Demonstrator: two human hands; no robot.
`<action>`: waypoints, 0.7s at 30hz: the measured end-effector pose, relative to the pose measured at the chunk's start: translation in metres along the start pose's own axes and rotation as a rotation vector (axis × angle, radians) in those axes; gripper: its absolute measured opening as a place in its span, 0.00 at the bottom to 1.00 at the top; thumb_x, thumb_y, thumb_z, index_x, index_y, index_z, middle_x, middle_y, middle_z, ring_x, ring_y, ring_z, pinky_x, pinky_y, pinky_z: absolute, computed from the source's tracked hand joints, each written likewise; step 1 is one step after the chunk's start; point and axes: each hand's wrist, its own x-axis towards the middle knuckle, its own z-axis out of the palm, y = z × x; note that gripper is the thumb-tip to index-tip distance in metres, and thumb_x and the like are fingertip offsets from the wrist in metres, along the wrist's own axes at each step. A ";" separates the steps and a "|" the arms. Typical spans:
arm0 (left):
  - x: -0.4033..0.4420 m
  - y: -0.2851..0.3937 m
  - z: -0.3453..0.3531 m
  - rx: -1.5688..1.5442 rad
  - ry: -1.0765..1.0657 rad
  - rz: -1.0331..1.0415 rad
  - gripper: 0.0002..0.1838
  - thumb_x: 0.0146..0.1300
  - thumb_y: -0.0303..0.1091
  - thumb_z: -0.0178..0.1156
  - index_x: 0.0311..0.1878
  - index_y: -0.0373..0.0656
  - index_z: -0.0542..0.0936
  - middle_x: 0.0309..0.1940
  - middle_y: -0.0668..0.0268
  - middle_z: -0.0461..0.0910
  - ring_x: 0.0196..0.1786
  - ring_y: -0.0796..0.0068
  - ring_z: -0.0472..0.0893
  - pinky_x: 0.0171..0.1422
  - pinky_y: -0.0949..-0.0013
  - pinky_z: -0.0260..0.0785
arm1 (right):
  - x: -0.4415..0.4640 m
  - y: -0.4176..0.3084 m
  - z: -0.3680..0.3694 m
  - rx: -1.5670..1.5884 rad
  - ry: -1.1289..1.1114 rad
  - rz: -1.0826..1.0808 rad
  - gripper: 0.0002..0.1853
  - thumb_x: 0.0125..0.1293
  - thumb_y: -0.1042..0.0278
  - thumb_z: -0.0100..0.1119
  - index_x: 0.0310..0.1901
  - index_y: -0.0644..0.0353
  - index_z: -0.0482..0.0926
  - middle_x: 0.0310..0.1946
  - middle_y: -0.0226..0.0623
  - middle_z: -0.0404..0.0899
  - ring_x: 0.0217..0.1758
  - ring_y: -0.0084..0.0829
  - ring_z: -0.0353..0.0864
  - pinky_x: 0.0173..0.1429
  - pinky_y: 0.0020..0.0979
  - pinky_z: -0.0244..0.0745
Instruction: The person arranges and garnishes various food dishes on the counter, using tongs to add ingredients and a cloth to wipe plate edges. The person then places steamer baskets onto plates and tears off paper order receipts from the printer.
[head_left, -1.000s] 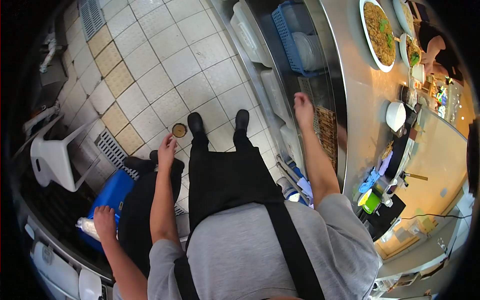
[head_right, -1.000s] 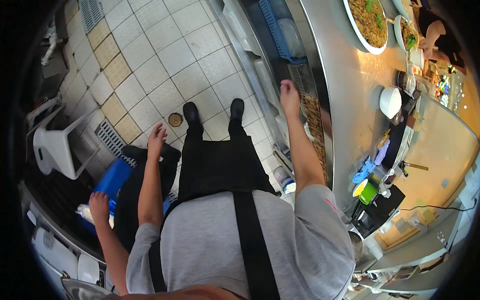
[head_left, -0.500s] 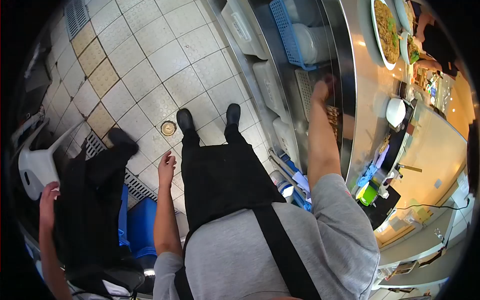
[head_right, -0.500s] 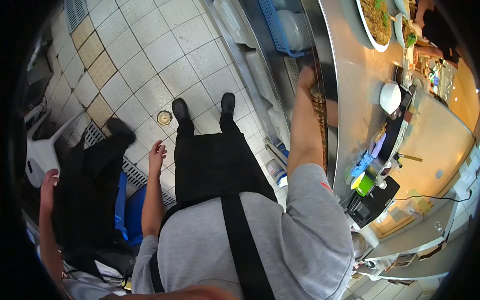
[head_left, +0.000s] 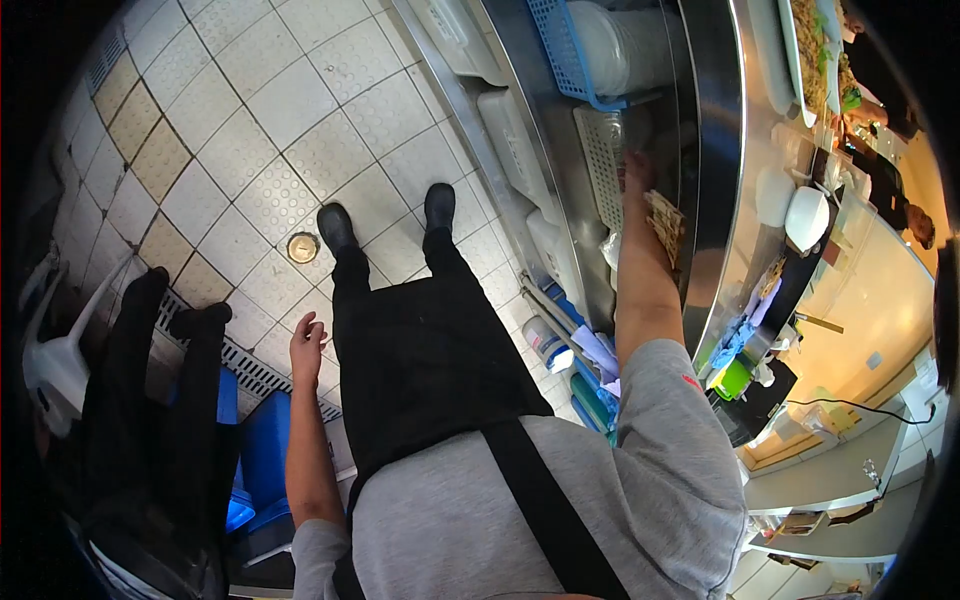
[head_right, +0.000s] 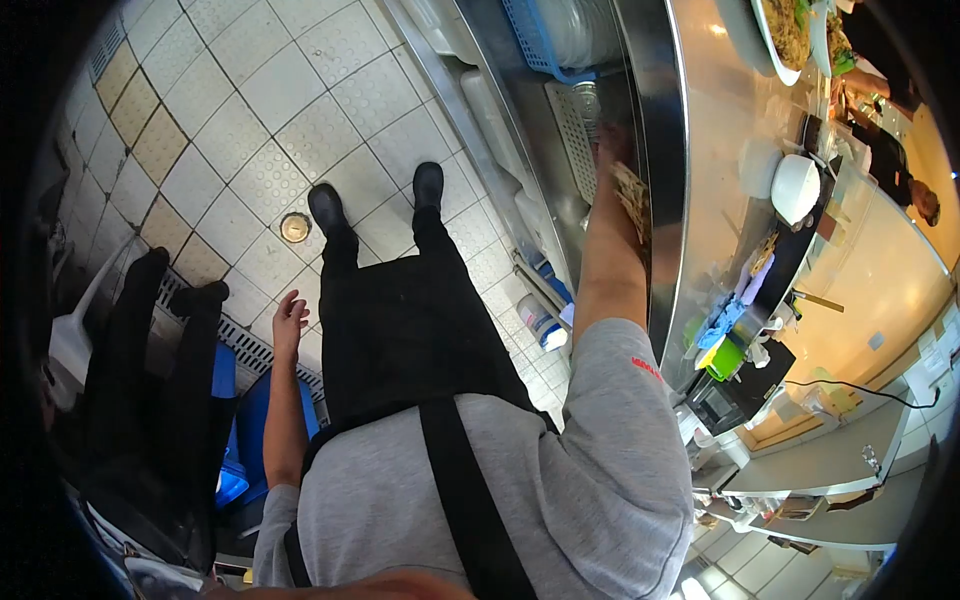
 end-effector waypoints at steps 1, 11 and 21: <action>0.001 0.001 0.004 0.012 -0.009 -0.001 0.23 0.65 0.38 0.57 0.62 0.42 0.71 0.42 0.67 0.78 0.40 0.79 0.79 0.39 0.76 0.69 | 0.004 0.006 -0.009 0.007 -0.079 0.043 0.15 0.62 0.58 0.63 0.46 0.56 0.76 0.33 0.32 0.78 0.29 0.23 0.76 0.32 0.27 0.69; 0.002 0.032 0.042 0.005 -0.091 0.059 0.21 0.66 0.36 0.57 0.61 0.41 0.72 0.42 0.67 0.78 0.39 0.81 0.78 0.41 0.78 0.69 | -0.065 0.014 -0.002 0.053 -0.239 -0.336 0.09 0.68 0.68 0.56 0.47 0.58 0.77 0.42 0.29 0.77 0.46 0.23 0.75 0.50 0.25 0.70; -0.062 0.148 0.127 -0.187 -0.406 0.124 0.22 0.68 0.38 0.55 0.62 0.39 0.70 0.44 0.65 0.79 0.43 0.77 0.79 0.47 0.75 0.71 | -0.180 -0.011 -0.017 0.066 -0.111 -0.677 0.15 0.65 0.77 0.51 0.52 0.54 0.80 0.51 0.39 0.74 0.53 0.33 0.74 0.59 0.29 0.68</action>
